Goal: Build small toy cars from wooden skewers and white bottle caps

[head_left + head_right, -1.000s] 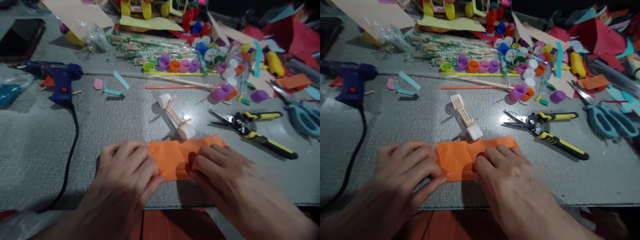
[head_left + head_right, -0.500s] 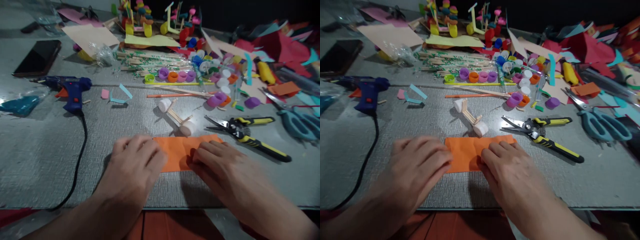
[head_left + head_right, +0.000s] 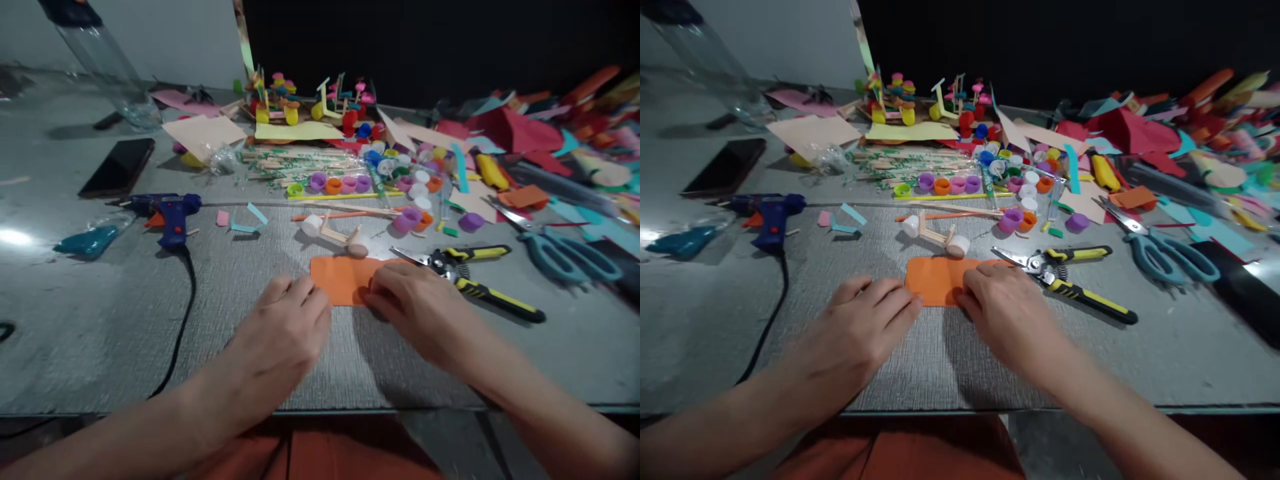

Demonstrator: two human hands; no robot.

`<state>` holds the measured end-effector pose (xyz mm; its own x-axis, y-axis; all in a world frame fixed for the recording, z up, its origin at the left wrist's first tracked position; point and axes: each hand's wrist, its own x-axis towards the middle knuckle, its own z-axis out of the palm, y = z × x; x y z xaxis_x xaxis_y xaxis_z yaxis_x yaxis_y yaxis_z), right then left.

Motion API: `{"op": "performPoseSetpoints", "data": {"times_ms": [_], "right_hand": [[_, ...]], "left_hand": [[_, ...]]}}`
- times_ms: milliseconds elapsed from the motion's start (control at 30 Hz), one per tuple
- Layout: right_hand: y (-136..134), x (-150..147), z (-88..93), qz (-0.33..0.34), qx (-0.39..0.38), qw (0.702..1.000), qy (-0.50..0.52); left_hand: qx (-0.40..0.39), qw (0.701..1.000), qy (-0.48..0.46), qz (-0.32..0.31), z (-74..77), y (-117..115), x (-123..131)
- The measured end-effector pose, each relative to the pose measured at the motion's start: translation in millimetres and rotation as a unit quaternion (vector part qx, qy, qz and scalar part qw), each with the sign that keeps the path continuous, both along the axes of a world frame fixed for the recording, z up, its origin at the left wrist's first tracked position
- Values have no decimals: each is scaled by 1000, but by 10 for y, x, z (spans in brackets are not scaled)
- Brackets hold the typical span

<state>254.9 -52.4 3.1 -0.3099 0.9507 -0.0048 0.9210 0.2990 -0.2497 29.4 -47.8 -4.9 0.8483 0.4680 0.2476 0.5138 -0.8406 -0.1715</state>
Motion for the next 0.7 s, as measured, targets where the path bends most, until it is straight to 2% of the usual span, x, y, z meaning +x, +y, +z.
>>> {"op": "performPoseSetpoints", "data": {"times_ms": [100, 167, 333, 433, 500, 700], "right_hand": [[54, 8, -9, 5, 11, 1000, 12], [58, 15, -18, 7, 15, 1000, 18], [32, 21, -37, 20, 17, 999, 28], [32, 23, -47, 27, 17, 999, 31], [36, 28, -56, 32, 17, 999, 33], [37, 61, -98, 58, 36, 997, 28]], "left_hand": [[-6, 1000, 14, 14, 25, -5, 5], [-17, 1000, -12, 15, 16, -37, -29], [-32, 997, -70, 24, -98, -176, -118], [-29, 994, -99, 28, -183, -266, -45], [-57, 993, -98, 33, -220, -316, 47], [-74, 994, -65, 43, -226, -376, 196]]}}
